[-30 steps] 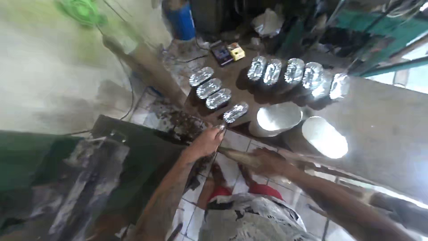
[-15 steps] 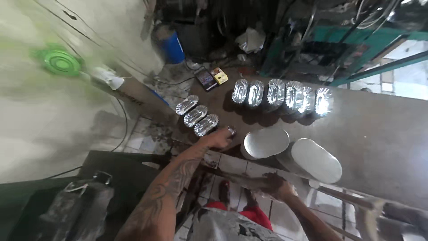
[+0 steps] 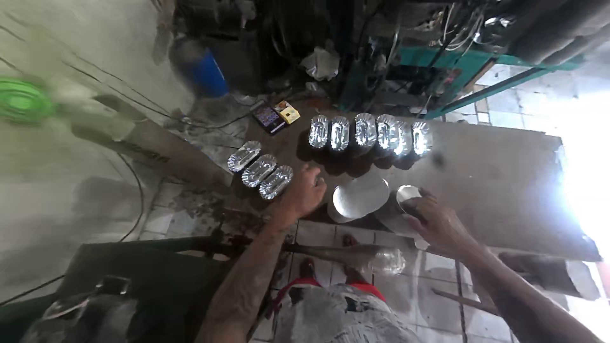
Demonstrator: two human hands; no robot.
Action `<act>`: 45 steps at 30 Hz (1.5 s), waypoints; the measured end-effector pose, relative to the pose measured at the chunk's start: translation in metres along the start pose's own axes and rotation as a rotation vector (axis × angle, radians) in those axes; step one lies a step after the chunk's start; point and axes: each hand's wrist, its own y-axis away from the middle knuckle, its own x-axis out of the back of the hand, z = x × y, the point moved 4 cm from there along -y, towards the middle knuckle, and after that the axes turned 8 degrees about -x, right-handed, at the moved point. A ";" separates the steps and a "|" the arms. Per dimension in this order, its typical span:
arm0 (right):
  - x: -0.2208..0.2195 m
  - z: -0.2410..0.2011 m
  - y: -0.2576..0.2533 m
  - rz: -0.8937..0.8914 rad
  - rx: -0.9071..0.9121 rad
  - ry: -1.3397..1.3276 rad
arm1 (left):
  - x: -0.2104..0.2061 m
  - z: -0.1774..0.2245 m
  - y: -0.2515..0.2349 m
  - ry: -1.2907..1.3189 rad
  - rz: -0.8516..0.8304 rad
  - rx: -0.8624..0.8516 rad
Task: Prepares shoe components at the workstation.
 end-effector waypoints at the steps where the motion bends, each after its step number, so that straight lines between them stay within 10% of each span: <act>1: 0.004 0.004 -0.003 0.011 0.016 -0.052 | 0.002 0.028 0.000 0.024 0.052 -0.004; 4: 0.007 0.013 -0.001 -0.108 0.022 -0.160 | -0.038 0.093 -0.012 -0.077 -0.272 0.005; 12: 0.008 0.029 0.000 -0.131 0.091 -0.248 | -0.053 0.070 -0.058 0.264 -0.862 -0.168; 22: 0.004 0.030 0.002 -0.016 0.118 -0.337 | -0.055 0.065 -0.061 0.466 -0.914 -0.053; 26: -0.006 0.021 0.011 0.053 0.176 -0.141 | -0.052 0.072 -0.061 0.275 -0.794 -0.122; 30: 0.008 -0.016 0.024 0.093 -0.031 0.146 | -0.045 0.098 -0.013 -0.042 -0.333 -0.268; 33: 0.027 -0.069 0.038 0.394 -0.015 -0.156 | -0.008 0.114 0.054 0.423 0.034 -0.354; 36: -0.018 -0.115 0.042 0.285 -0.255 -1.120 | -0.013 0.088 0.099 1.015 0.171 0.016; 41: -0.079 -0.169 0.044 -0.228 -0.427 -1.473 | -0.033 0.059 0.159 1.527 0.348 0.562; 45: -0.079 -0.176 0.036 -0.553 -0.120 -1.787 | -0.075 0.059 0.164 1.997 0.523 -0.182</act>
